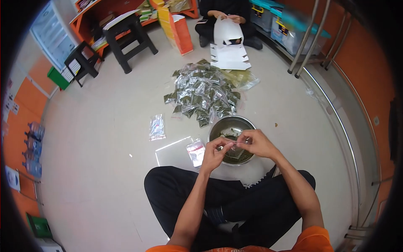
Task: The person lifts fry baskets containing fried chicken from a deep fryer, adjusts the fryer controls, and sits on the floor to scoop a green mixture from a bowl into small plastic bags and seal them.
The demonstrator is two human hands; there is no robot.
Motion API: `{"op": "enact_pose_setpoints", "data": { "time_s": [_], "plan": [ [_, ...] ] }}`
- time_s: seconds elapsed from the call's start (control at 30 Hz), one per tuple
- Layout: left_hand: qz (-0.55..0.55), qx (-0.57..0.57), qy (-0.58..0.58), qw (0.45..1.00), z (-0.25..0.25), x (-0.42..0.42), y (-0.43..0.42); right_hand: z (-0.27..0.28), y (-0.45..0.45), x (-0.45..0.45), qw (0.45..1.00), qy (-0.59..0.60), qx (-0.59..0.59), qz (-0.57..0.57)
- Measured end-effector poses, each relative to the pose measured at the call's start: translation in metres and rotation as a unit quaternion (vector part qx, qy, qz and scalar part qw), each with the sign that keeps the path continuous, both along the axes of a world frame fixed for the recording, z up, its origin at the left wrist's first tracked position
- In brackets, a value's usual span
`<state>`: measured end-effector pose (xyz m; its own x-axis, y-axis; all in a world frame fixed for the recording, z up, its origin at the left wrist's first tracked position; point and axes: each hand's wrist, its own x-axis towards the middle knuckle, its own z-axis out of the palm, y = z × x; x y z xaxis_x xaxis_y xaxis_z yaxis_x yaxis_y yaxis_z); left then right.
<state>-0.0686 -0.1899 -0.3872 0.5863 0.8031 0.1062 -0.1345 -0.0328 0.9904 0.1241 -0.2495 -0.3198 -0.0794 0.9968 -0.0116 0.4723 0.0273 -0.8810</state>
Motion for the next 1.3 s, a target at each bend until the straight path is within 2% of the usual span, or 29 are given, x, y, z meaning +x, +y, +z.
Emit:
{"op": "enact_pose_setpoints", "data": {
  "time_s": [0.1, 0.2, 0.3, 0.37, 0.47, 0.57, 0.73, 0.8, 0.83, 0.93, 1.03, 1.07, 1.13, 1.17, 1.2, 1.23, 1.3],
  "plan": [
    [-0.008, 0.002, 0.015, 1.000, 0.003, -0.001, 0.000, 0.011, -0.002, 0.015, 0.998, -0.010, -0.055, 0.015],
    [-0.034, 0.003, 0.007, 0.999, 0.006, 0.001, 0.000, 0.010, -0.003, 0.016, 0.996, -0.049, -0.063, 0.025],
    [-0.058, 0.020, 0.027, 0.998, 0.003, -0.004, 0.003, 0.009, -0.005, 0.016, 0.992, -0.035, -0.106, 0.063],
    [-0.086, 0.019, 0.061, 0.994, 0.004, -0.010, 0.007, 0.006, -0.005, 0.013, 0.984, 0.043, -0.159, 0.067],
    [-0.054, 0.019, 0.139, 0.989, 0.019, -0.018, 0.009, 0.007, -0.001, 0.008, 0.974, 0.107, -0.196, 0.039],
    [0.021, 0.056, 0.035, 0.998, 0.009, -0.017, 0.011, 0.008, 0.002, 0.007, 0.970, 0.128, -0.205, 0.030],
    [0.213, -0.112, -0.110, 0.964, -0.003, -0.023, 0.031, -0.001, 0.001, 0.004, 0.939, 0.129, -0.306, 0.083],
    [0.281, -0.181, -0.141, 0.932, -0.001, -0.031, 0.037, 0.001, 0.007, 0.000, 0.946, 0.172, -0.275, 0.022],
    [0.322, -0.184, -0.149, 0.917, -0.006, -0.031, 0.039, -0.001, 0.013, 0.003, 0.939, 0.258, -0.225, -0.015],
    [0.380, -0.225, -0.162, 0.883, -0.015, -0.030, 0.040, 0.003, 0.034, 0.002, 0.914, 0.343, -0.128, -0.175],
    [0.400, -0.222, -0.137, 0.879, -0.023, -0.028, 0.040, -0.019, 0.022, 0.017, 0.934, 0.279, -0.134, -0.175],
    [0.410, -0.214, -0.115, 0.879, -0.026, -0.028, 0.040, -0.027, 0.021, 0.019, 0.936, 0.271, -0.146, -0.172],
    [0.448, -0.067, 0.013, 0.892, -0.028, -0.031, 0.037, -0.017, 0.008, 0.006, 0.942, 0.240, -0.178, -0.152],
    [0.401, 0.026, 0.148, 0.904, -0.029, -0.034, 0.042, -0.014, 0.006, 0.002, 0.948, 0.225, -0.178, -0.135],
    [0.342, 0.115, 0.280, 0.890, -0.031, -0.036, 0.046, -0.010, 0.005, -0.002, 0.954, 0.210, -0.179, -0.118],
    [0.229, 0.126, 0.377, 0.889, -0.002, -0.044, 0.047, -0.005, 0.004, -0.008, 0.954, 0.214, -0.173, -0.117],
    [0.161, 0.132, 0.471, 0.857, 0.000, -0.040, 0.062, -0.003, -0.002, -0.009, 0.964, 0.185, -0.162, -0.099]
  ]
}}
